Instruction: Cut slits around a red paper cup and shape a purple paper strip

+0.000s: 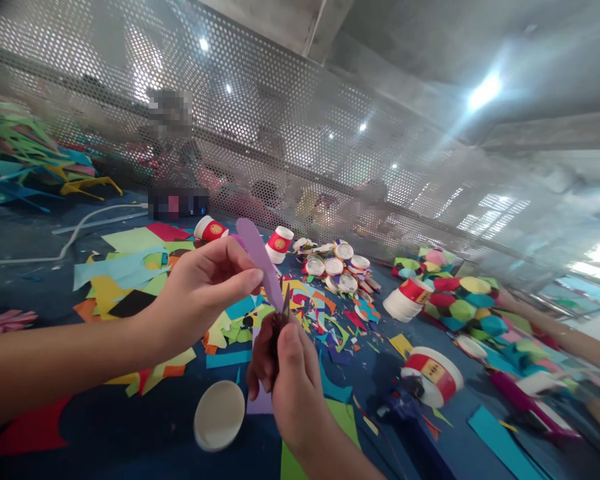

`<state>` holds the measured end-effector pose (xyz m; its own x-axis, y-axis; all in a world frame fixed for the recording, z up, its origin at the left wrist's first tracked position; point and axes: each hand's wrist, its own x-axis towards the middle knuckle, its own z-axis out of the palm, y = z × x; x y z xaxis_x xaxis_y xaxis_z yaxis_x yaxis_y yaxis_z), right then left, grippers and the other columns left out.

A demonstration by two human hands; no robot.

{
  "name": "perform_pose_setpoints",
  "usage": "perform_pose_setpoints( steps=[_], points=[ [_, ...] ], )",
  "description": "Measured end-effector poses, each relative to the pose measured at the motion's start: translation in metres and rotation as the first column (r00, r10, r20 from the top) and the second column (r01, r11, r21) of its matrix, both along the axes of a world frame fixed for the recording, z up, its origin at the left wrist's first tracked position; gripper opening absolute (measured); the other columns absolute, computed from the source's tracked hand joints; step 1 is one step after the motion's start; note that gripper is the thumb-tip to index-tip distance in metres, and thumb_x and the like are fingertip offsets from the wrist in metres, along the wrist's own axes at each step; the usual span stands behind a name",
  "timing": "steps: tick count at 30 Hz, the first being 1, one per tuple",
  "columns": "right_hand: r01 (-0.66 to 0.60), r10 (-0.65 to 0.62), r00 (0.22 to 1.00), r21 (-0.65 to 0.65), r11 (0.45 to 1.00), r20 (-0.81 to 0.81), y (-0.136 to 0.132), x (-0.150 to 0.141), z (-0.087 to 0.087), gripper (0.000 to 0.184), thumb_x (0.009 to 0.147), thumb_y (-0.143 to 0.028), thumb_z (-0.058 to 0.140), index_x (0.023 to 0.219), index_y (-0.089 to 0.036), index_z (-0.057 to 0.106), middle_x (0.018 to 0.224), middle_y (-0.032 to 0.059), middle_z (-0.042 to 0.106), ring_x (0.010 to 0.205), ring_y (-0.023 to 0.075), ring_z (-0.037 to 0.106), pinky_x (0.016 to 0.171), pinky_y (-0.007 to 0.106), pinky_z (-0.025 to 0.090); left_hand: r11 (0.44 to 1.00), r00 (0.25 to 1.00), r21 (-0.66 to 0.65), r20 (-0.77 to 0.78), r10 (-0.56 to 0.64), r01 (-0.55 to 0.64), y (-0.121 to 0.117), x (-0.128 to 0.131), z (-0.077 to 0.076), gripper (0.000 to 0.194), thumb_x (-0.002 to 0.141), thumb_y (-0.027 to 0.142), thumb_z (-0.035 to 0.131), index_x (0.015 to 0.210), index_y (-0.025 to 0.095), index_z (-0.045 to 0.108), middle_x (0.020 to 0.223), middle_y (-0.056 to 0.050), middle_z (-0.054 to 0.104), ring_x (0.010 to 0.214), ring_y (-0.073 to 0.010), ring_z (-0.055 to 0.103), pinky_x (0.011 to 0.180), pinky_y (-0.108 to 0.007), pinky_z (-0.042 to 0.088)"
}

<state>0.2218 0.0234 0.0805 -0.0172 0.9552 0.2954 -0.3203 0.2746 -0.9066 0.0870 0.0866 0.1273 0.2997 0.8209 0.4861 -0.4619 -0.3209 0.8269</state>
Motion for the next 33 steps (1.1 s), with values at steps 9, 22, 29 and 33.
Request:
perform_pose_setpoints(
  steps=[9,22,29,33],
  points=[
    [0.078,-0.078,0.997,0.057,0.995,-0.013,0.0003,-0.0022,0.0019,0.051,0.087,-0.069,0.066,0.070,-0.021,0.058,0.046,-0.0099,0.039,0.037,0.0050,0.030,0.037,0.017,0.040,1.000,1.000,0.015,-0.007,0.011,-0.011,-0.0038,0.0011,0.0002,0.017,0.078,0.027,0.069,0.072,0.019,0.055,0.071,0.002,0.060,0.065,-0.0104,0.051,0.059,-0.024,0.041],
    [0.104,-0.101,0.994,0.055,0.993,-0.052,0.0036,-0.0029,0.0030,0.050,0.083,-0.068,0.069,0.067,-0.021,0.070,0.044,-0.0047,0.056,0.034,0.0099,0.049,0.061,0.033,0.063,1.000,0.998,0.022,0.063,0.018,-0.020,-0.0059,-0.0015,0.0057,0.016,0.080,0.019,0.071,0.070,0.016,0.058,0.064,0.004,0.060,0.059,-0.0048,0.052,0.054,-0.012,0.043],
    [0.058,-0.057,0.998,0.062,0.996,-0.015,0.0020,-0.0027,-0.0011,0.050,0.089,-0.066,0.063,0.070,-0.021,0.071,0.046,-0.0039,0.056,0.039,0.0113,0.051,0.063,0.035,0.063,1.000,1.000,-0.007,0.025,0.002,-0.002,-0.0057,0.0001,0.0028,0.015,0.080,0.022,0.073,0.073,0.017,0.060,0.071,0.000,0.066,0.065,-0.0090,0.058,0.060,-0.017,0.048],
    [0.068,-0.067,0.998,0.044,0.997,-0.014,0.0004,-0.0036,0.0003,0.051,0.087,-0.068,0.064,0.066,-0.021,0.069,0.047,-0.0031,0.055,0.043,0.0130,0.053,0.061,0.035,0.062,1.000,1.000,-0.010,0.018,0.007,-0.007,-0.0056,-0.0011,0.0012,0.015,0.080,0.023,0.073,0.074,0.017,0.061,0.071,0.001,0.065,0.065,-0.0091,0.057,0.059,-0.018,0.047]
  ],
)
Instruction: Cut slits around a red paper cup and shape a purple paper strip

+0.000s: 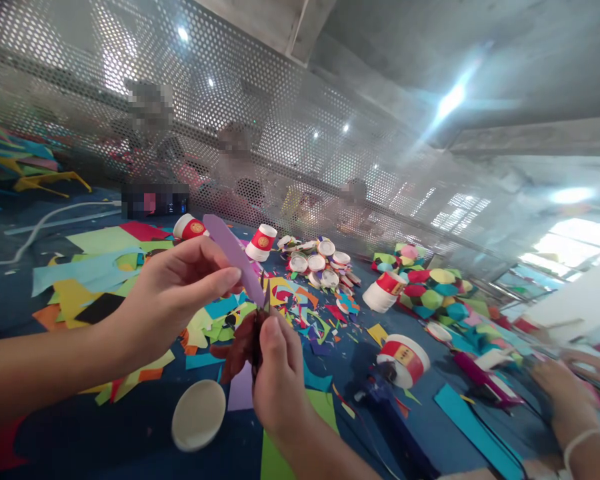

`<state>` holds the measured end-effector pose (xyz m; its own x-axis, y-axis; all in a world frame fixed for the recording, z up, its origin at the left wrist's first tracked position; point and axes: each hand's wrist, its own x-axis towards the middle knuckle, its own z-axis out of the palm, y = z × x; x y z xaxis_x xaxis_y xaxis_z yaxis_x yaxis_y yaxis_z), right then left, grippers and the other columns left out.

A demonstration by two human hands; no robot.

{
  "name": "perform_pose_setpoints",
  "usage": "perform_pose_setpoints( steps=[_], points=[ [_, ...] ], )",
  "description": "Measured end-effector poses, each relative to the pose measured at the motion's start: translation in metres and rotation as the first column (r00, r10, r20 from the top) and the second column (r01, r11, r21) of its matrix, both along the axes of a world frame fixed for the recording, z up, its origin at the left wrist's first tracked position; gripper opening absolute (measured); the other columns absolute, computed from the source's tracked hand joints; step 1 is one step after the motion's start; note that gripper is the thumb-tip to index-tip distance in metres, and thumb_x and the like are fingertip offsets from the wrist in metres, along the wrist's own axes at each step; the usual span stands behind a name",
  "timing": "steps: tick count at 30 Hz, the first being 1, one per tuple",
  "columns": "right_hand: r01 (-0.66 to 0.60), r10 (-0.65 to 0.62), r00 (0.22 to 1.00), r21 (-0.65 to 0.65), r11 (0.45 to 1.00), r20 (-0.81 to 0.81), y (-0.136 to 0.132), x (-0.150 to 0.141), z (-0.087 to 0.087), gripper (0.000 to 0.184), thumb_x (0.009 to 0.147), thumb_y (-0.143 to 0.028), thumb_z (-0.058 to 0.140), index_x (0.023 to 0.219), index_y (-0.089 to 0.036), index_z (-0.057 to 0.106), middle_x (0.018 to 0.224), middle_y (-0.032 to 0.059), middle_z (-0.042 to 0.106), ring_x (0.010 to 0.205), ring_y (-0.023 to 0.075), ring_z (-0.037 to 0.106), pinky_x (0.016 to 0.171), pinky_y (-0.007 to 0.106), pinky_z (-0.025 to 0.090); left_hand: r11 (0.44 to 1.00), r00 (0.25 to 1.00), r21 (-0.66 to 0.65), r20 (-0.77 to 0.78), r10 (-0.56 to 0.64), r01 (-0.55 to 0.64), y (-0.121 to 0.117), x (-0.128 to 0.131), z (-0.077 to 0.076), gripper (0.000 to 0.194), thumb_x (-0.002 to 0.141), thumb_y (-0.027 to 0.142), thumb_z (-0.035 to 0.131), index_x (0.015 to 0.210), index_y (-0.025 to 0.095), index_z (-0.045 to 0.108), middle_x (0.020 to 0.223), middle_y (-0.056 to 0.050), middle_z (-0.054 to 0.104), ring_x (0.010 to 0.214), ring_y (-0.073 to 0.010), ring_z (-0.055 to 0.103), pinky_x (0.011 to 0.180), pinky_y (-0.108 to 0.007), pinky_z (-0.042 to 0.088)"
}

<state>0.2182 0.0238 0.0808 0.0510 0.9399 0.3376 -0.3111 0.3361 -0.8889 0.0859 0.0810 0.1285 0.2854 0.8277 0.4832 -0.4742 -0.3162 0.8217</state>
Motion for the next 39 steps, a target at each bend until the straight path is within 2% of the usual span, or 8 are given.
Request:
perform_pose_setpoints(
  steps=[13,20,25,28,30,32,35,39],
  points=[
    [0.148,-0.146,0.989,-0.055,0.987,0.038,0.003,0.004,0.008,0.057,0.080,-0.078,0.062,0.070,-0.021,0.061,0.042,-0.0058,0.051,0.035,0.0122,0.049,0.052,0.032,0.058,1.000,0.997,0.005,-0.078,-0.017,0.017,0.016,-0.002,0.002,0.019,0.077,0.030,0.069,0.077,0.019,0.054,0.071,0.001,0.065,0.068,-0.0114,0.060,0.064,-0.024,0.044],
    [0.290,-0.266,0.908,-0.028,0.957,0.323,0.024,0.026,0.007,0.058,0.086,-0.076,0.054,0.079,-0.019,0.061,0.046,-0.0053,0.052,0.039,0.0127,0.052,0.049,0.028,0.052,0.999,0.978,-0.009,-0.205,0.037,-0.040,0.039,-0.006,0.004,0.020,0.072,0.019,0.070,0.086,0.020,0.055,0.068,0.004,0.064,0.060,-0.0087,0.055,0.056,-0.022,0.041],
    [0.347,-0.333,0.817,0.059,0.936,0.471,0.034,0.035,0.003,0.058,0.094,-0.072,0.042,0.092,-0.019,0.063,0.058,-0.0054,0.051,0.045,0.0122,0.049,0.048,0.027,0.046,0.998,0.916,-0.033,-0.400,0.034,-0.051,0.043,-0.007,0.007,0.009,0.087,0.016,0.068,0.089,0.016,0.060,0.075,0.002,0.064,0.062,-0.0098,0.057,0.057,-0.022,0.048],
    [0.355,-0.340,0.682,0.114,0.928,0.648,0.035,0.041,0.007,0.054,0.095,-0.069,0.041,0.084,-0.020,0.063,0.059,-0.0032,0.052,0.049,0.0149,0.052,0.052,0.029,0.044,0.998,0.842,-0.044,-0.539,0.008,-0.038,0.046,-0.006,0.005,0.018,0.097,0.030,0.065,0.091,0.014,0.062,0.080,0.000,0.064,0.067,-0.0123,0.061,0.063,-0.026,0.054],
    [0.357,-0.337,0.534,0.154,0.921,0.775,0.037,0.048,0.012,0.044,0.090,-0.062,0.056,0.080,-0.021,0.064,0.058,-0.0020,0.053,0.054,0.0174,0.054,0.054,0.029,0.040,0.999,0.781,-0.022,-0.625,0.016,-0.039,0.049,-0.007,0.005,0.024,0.099,0.036,0.063,0.091,0.014,0.063,0.083,-0.001,0.065,0.070,-0.0133,0.063,0.066,-0.028,0.055],
    [0.382,-0.335,0.368,0.187,0.905,0.868,0.041,0.056,0.017,0.030,0.088,-0.051,0.064,0.092,-0.021,0.069,0.059,-0.0017,0.056,0.057,0.0191,0.056,0.057,0.030,0.038,0.998,0.712,0.029,-0.699,0.062,-0.059,0.050,-0.013,0.009,0.026,0.098,0.039,0.062,0.090,0.014,0.064,0.083,-0.001,0.065,0.070,-0.0133,0.061,0.064,-0.027,0.052],
    [0.456,-0.319,0.128,0.230,0.860,0.939,0.047,0.069,0.024,0.033,0.097,-0.042,0.056,0.120,-0.021,0.064,0.072,0.0011,0.064,0.067,0.0209,0.062,0.065,0.033,0.045,0.989,0.584,0.127,-0.798,0.150,-0.080,0.039,-0.029,0.022,0.026,0.088,0.037,0.065,0.071,0.018,0.063,0.066,0.000,0.059,0.057,-0.0129,0.051,0.053,-0.026,0.038],
    [0.471,-0.218,-0.176,0.276,0.838,0.960,0.047,0.086,0.033,0.035,0.101,-0.044,0.056,0.122,-0.017,0.063,0.103,0.0065,0.069,0.092,0.0219,0.067,0.086,0.044,0.054,0.976,0.425,0.217,-0.884,0.194,0.006,-0.007,-0.056,0.032,0.039,0.072,0.037,0.067,0.049,0.021,0.041,0.048,0.003,0.031,0.045,-0.0122,0.029,0.048,-0.033,0.017]
  ],
)
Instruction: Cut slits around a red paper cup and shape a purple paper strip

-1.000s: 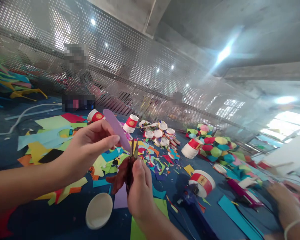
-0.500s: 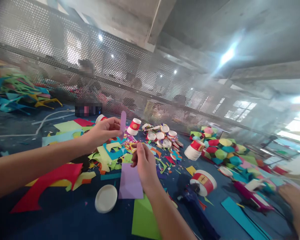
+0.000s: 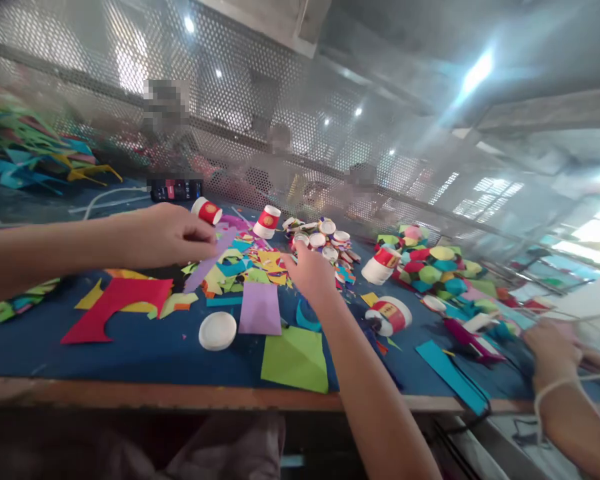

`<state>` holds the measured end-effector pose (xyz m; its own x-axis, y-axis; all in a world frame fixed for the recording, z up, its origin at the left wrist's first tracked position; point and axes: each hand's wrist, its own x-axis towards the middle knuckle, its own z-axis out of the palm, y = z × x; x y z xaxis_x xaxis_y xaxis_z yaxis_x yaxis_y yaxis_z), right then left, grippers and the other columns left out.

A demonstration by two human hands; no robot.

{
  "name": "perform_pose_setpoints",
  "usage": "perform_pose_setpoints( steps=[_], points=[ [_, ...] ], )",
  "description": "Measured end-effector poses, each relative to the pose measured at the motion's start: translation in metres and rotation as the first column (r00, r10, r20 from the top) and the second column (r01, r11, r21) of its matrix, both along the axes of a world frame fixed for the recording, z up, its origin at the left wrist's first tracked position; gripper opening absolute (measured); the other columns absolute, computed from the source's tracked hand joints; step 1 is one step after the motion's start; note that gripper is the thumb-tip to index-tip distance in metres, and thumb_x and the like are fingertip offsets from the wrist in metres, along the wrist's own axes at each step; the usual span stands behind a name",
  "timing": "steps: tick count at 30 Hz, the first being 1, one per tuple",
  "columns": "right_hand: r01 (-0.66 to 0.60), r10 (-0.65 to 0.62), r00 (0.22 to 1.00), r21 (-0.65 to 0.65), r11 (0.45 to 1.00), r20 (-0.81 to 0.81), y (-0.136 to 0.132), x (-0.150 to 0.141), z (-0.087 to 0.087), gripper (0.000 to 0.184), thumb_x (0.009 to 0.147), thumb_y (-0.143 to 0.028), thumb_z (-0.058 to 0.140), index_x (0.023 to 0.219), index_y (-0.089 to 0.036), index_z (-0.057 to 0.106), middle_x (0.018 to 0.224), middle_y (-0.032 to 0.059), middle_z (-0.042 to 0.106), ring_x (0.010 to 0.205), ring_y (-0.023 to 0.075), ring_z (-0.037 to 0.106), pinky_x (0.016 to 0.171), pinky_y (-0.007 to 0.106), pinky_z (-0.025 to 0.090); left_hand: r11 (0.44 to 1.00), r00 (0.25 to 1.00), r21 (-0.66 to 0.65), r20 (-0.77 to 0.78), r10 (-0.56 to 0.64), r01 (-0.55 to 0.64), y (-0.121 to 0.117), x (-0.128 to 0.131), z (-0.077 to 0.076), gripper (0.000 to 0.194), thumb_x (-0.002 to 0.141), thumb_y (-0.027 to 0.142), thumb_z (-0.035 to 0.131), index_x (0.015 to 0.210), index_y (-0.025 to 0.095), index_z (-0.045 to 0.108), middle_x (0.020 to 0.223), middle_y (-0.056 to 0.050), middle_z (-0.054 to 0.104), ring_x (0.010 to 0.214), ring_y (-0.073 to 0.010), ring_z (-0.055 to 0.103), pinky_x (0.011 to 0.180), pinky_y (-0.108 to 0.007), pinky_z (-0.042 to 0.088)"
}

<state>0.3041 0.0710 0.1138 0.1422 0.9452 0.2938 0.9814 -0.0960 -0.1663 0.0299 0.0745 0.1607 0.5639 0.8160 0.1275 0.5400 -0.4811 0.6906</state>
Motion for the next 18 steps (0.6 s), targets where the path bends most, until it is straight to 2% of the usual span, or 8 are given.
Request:
perform_pose_setpoints(
  steps=[2,4,5,8,10,12,15,18],
  points=[
    [0.002,0.008,0.994,-0.092,0.996,0.109,-0.002,0.005,0.001,0.034,0.100,-0.044,0.059,0.119,-0.017,0.064,0.110,0.0077,0.068,0.097,0.0221,0.067,0.088,0.045,0.056,0.999,0.995,0.019,-0.095,-0.036,0.038,-0.029,-0.012,-0.008,0.044,0.072,0.040,0.065,0.050,0.021,0.033,0.051,0.003,0.027,0.048,-0.0126,0.024,0.049,-0.034,0.014],
    [-0.007,0.040,0.982,-0.175,0.985,0.186,-0.004,0.008,-0.002,0.033,0.100,-0.044,0.060,0.118,-0.016,0.065,0.113,0.0083,0.068,0.098,0.0222,0.068,0.088,0.044,0.058,0.994,0.933,-0.017,-0.344,-0.109,0.110,-0.051,-0.020,-0.025,0.043,0.081,0.047,0.054,0.054,0.020,0.034,0.054,0.001,0.033,0.050,-0.0145,0.029,0.049,-0.034,0.019],
    [-0.014,0.059,0.975,-0.204,0.979,0.215,-0.004,0.009,-0.004,0.033,0.100,-0.043,0.061,0.119,-0.016,0.065,0.115,0.0085,0.068,0.099,0.0222,0.068,0.087,0.044,0.058,0.992,0.915,-0.053,-0.383,-0.124,0.113,-0.058,-0.023,-0.036,0.042,0.082,0.047,0.051,0.053,0.020,0.037,0.053,0.000,0.039,0.049,-0.0154,0.034,0.049,-0.034,0.021],
    [-0.045,0.114,0.956,-0.247,0.968,0.271,-0.001,0.010,-0.015,0.034,0.100,-0.041,0.061,0.123,-0.017,0.063,0.119,0.0093,0.067,0.101,0.0226,0.068,0.088,0.044,0.059,0.996,0.892,-0.063,-0.446,-0.077,0.055,-0.061,-0.028,-0.065,0.034,0.081,0.042,0.049,0.055,0.021,0.050,0.060,-0.004,0.057,0.056,-0.0204,0.051,0.053,-0.032,0.029],
    [-0.071,0.147,0.945,-0.255,0.964,0.293,0.003,0.010,-0.019,0.034,0.100,-0.040,0.062,0.125,-0.017,0.063,0.122,0.0096,0.066,0.103,0.0232,0.068,0.088,0.045,0.059,0.999,0.878,-0.032,-0.478,-0.022,0.008,-0.055,-0.030,-0.077,0.033,0.080,0.043,0.050,0.056,0.021,0.055,0.066,-0.007,0.064,0.061,-0.0234,0.057,0.055,-0.032,0.031],
    [-0.103,0.180,0.933,-0.249,0.963,0.310,0.006,0.011,-0.016,0.033,0.099,-0.038,0.064,0.125,-0.017,0.063,0.126,0.0102,0.065,0.108,0.0247,0.066,0.092,0.047,0.058,1.000,0.864,0.008,-0.503,0.028,-0.027,-0.048,-0.031,-0.083,0.036,0.079,0.045,0.052,0.053,0.021,0.057,0.067,-0.010,0.066,0.059,-0.0242,0.057,0.054,-0.032,0.031],
    [-0.172,0.234,0.920,-0.212,0.962,0.315,-0.001,0.016,0.000,0.031,0.099,-0.035,0.064,0.124,-0.017,0.064,0.131,0.0106,0.063,0.115,0.0264,0.063,0.097,0.049,0.055,0.989,0.855,0.126,-0.501,0.133,-0.080,-0.049,-0.032,-0.084,0.044,0.081,0.051,0.053,0.050,0.020,0.057,0.065,-0.014,0.065,0.054,-0.0248,0.054,0.052,-0.032,0.029],
    [-0.266,0.328,0.904,-0.240,0.934,0.273,-0.026,0.021,0.011,0.023,0.099,-0.035,0.064,0.110,-0.016,0.068,0.117,0.0080,0.069,0.106,0.0231,0.067,0.093,0.046,0.056,0.956,0.909,0.280,-0.368,0.194,-0.090,-0.061,-0.039,-0.086,0.044,0.087,0.052,0.047,0.064,0.019,0.064,0.072,-0.016,0.068,0.062,-0.0291,0.059,0.054,-0.034,0.034]
  ],
)
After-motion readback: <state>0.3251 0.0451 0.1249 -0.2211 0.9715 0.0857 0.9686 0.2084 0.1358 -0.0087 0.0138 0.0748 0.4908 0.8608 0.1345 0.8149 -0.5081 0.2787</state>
